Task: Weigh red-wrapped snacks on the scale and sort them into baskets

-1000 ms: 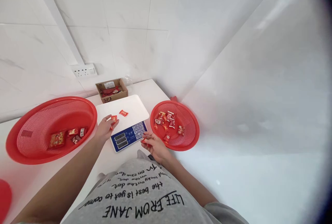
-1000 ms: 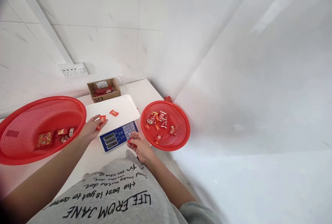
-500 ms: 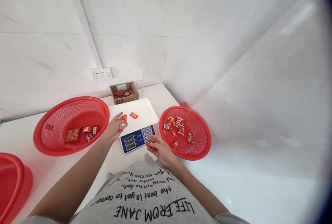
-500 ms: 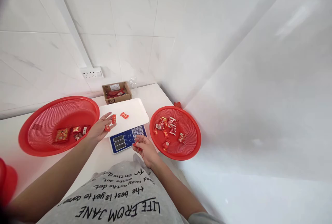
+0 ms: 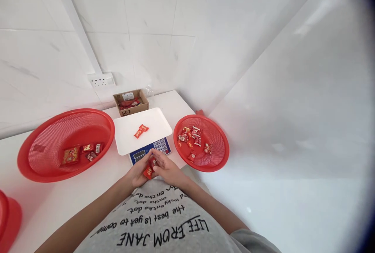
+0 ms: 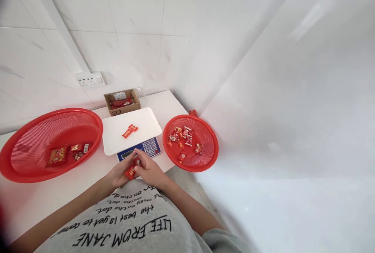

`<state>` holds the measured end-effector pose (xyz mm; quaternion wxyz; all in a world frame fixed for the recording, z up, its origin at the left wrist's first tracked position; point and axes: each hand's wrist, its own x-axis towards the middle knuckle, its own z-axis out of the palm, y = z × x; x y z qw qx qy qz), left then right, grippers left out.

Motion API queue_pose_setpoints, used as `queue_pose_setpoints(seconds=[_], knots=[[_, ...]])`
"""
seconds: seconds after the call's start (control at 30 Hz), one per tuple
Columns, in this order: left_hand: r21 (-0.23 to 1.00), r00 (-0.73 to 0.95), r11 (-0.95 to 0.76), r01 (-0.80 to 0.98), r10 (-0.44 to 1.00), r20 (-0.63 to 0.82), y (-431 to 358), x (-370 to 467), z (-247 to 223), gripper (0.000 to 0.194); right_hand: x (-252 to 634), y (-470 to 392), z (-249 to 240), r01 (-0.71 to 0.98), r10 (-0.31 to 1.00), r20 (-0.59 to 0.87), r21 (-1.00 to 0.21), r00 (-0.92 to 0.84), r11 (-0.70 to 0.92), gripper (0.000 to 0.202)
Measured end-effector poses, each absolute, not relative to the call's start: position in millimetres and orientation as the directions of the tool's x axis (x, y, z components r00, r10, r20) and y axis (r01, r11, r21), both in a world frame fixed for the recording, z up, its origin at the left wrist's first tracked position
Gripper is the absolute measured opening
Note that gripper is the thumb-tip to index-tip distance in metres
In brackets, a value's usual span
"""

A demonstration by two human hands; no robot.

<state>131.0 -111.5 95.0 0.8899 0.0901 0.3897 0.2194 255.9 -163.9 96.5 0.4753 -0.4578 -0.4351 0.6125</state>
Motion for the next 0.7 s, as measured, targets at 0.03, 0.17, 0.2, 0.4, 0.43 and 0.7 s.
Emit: queue_pose_setpoints(seconds=[0.03,0.17,0.2,0.4,0.43,0.7], knots=[[0.326,0.568,0.884,-0.334,0.465,-0.679,-110.1,128.1,96.8,0.024,258.8,-159.7,95.5,-0.161,0.985,-0.128,-0.976,-0.115,-0.145,0.059],[0.331,0.421,0.871,-0.363,0.470,-0.776,-100.8,103.1,104.6,0.017,306.6,-137.9,83.3,0.093,0.971,-0.118,-0.986,0.210,-0.139,0.049],[0.329,0.396,0.864,-0.381,0.474,-0.787,-99.7,94.9,105.4,0.017,325.0,-133.6,77.6,0.201,0.941,-0.146,-0.956,0.304,-0.213,0.050],[0.283,0.258,0.821,-0.495,0.451,-0.854,-104.8,58.9,99.4,0.017,406.6,-138.0,29.0,0.591,0.701,-0.547,-0.402,0.457,-0.699,0.062],[0.278,0.248,0.819,-0.502,0.445,-0.861,-106.2,57.6,98.7,0.016,410.2,-140.8,20.8,0.592,0.673,-0.574,-0.362,0.467,-0.720,0.064],[0.322,0.228,0.829,-0.457,0.459,-0.859,-110.5,77.1,105.5,0.009,412.8,-139.5,-15.8,0.628,0.675,-0.520,-0.301,0.523,-0.718,0.056]])
